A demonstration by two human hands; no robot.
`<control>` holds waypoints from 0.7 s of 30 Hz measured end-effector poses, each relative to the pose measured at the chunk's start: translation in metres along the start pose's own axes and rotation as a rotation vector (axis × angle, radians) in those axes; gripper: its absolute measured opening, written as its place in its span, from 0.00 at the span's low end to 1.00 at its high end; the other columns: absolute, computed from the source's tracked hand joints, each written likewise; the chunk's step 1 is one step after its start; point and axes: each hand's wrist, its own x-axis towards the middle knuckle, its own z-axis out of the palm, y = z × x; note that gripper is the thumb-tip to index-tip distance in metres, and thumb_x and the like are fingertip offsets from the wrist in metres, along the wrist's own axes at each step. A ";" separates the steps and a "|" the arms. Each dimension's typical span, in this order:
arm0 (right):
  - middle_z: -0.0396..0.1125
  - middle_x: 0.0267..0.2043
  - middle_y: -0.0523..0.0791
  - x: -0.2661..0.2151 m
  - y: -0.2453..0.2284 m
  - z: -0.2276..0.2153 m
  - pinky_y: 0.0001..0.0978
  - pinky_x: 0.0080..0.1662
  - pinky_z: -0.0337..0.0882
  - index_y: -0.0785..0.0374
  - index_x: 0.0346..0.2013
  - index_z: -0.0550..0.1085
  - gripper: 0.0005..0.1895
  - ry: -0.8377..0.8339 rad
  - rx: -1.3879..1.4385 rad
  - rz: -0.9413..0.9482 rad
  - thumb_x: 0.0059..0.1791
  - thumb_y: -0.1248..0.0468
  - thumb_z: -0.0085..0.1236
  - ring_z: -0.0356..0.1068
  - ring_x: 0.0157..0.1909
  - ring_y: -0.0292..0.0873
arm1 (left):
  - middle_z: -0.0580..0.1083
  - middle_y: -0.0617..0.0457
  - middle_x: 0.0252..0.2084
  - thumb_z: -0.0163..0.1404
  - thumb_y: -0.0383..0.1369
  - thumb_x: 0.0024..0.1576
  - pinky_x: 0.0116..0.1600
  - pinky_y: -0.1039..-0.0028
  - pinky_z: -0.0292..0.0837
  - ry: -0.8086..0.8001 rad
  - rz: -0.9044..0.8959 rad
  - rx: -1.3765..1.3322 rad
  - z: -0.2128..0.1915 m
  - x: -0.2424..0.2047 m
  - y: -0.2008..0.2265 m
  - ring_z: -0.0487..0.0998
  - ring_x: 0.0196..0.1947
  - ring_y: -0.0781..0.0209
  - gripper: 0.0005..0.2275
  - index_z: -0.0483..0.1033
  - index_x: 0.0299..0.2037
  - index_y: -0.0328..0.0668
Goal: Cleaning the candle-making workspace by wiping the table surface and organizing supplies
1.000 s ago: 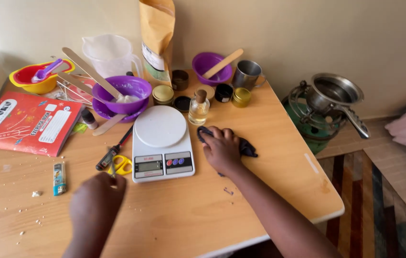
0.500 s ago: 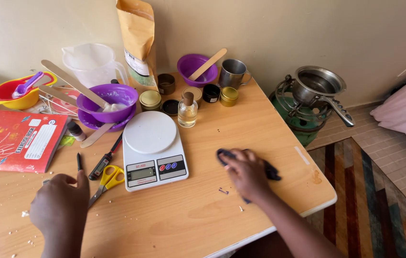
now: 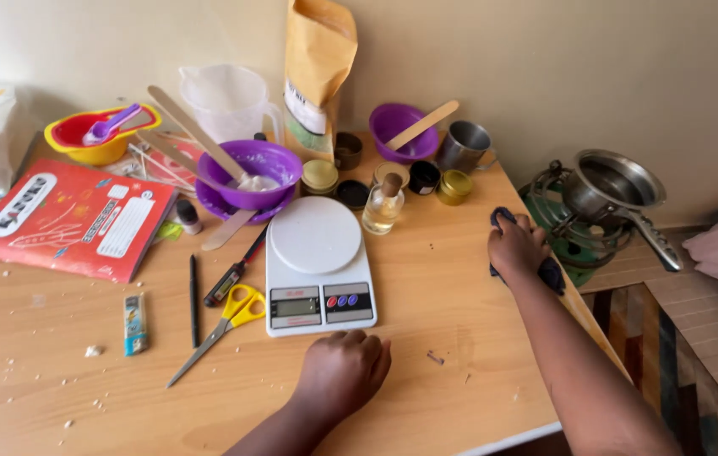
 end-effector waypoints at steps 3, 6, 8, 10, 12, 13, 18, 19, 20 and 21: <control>0.53 0.62 0.39 -0.012 -0.016 0.007 0.54 0.55 0.51 0.41 0.57 0.67 0.21 -0.018 -0.024 -0.115 0.51 0.55 0.36 0.49 0.58 0.55 | 0.66 0.52 0.14 0.47 0.38 0.56 0.13 0.61 0.58 -0.002 0.020 -0.006 -0.004 0.000 0.001 0.68 0.12 0.50 0.17 0.66 0.14 0.47; 0.56 0.60 0.38 -0.025 -0.027 0.022 0.53 0.50 0.55 0.41 0.54 0.69 0.20 0.030 -0.013 -0.315 0.47 0.55 0.41 0.53 0.54 0.55 | 0.67 0.52 0.14 0.47 0.38 0.56 0.14 0.62 0.58 -0.004 0.035 -0.001 -0.003 0.000 0.000 0.68 0.12 0.50 0.16 0.66 0.14 0.47; 0.57 0.60 0.36 -0.049 -0.033 0.023 0.55 0.48 0.56 0.41 0.52 0.71 0.19 0.063 0.016 -0.436 0.46 0.55 0.43 0.53 0.52 0.55 | 0.68 0.51 0.15 0.47 0.38 0.56 0.14 0.61 0.59 -0.022 0.046 0.004 -0.001 -0.003 0.000 0.69 0.12 0.49 0.16 0.67 0.15 0.47; 0.57 0.58 0.34 -0.082 -0.044 0.013 0.51 0.58 0.56 0.37 0.57 0.67 0.21 -0.040 0.028 -0.596 0.49 0.54 0.42 0.53 0.61 0.47 | 0.70 0.55 0.17 0.48 0.41 0.51 0.21 0.70 0.70 -0.033 0.037 0.055 -0.001 -0.004 0.000 0.76 0.19 0.54 0.12 0.72 0.18 0.49; 0.58 0.58 0.35 -0.098 -0.038 0.003 0.51 0.59 0.56 0.40 0.56 0.68 0.20 -0.062 0.076 -0.640 0.50 0.57 0.43 0.53 0.61 0.48 | 0.72 0.51 0.21 0.49 0.39 0.51 0.25 0.68 0.72 -0.152 0.016 -0.054 0.003 -0.001 0.006 0.77 0.24 0.51 0.10 0.74 0.22 0.46; 0.59 0.57 0.37 -0.106 -0.035 -0.002 0.51 0.59 0.55 0.42 0.56 0.70 0.19 -0.078 0.124 -0.688 0.50 0.59 0.44 0.53 0.62 0.49 | 0.74 0.48 0.25 0.50 0.37 0.51 0.29 0.65 0.74 -0.265 -0.007 -0.160 0.004 0.001 0.008 0.78 0.29 0.47 0.08 0.77 0.27 0.43; 0.59 0.60 0.40 -0.115 -0.014 -0.016 0.53 0.61 0.51 0.44 0.55 0.71 0.18 -0.151 0.170 -0.714 0.50 0.59 0.45 0.51 0.64 0.50 | 0.75 0.52 0.36 0.51 0.32 0.51 0.36 0.68 0.75 -0.447 0.184 -0.120 0.027 0.017 0.047 0.77 0.38 0.52 0.06 0.79 0.35 0.47; 0.59 0.60 0.40 -0.114 -0.010 -0.017 0.53 0.61 0.50 0.44 0.55 0.71 0.18 -0.144 0.188 -0.715 0.51 0.60 0.45 0.51 0.65 0.50 | 0.75 0.53 0.38 0.50 0.31 0.52 0.39 0.68 0.75 -0.469 0.224 -0.130 0.034 0.021 0.054 0.76 0.41 0.52 0.06 0.79 0.37 0.47; 0.59 0.60 0.40 -0.108 -0.005 -0.014 0.53 0.61 0.50 0.44 0.55 0.71 0.18 -0.138 0.191 -0.726 0.51 0.60 0.45 0.51 0.65 0.50 | 0.75 0.53 0.38 0.50 0.31 0.52 0.39 0.68 0.75 -0.461 0.222 -0.120 0.031 0.026 0.060 0.76 0.41 0.52 0.06 0.79 0.37 0.47; 0.59 0.60 0.38 -0.102 0.000 -0.010 0.52 0.62 0.51 0.42 0.54 0.71 0.18 -0.121 0.174 -0.697 0.50 0.58 0.45 0.52 0.65 0.48 | 0.74 0.52 0.40 0.48 0.29 0.53 0.40 0.67 0.74 -0.530 0.256 -0.130 0.029 0.031 0.067 0.75 0.43 0.50 0.07 0.79 0.38 0.46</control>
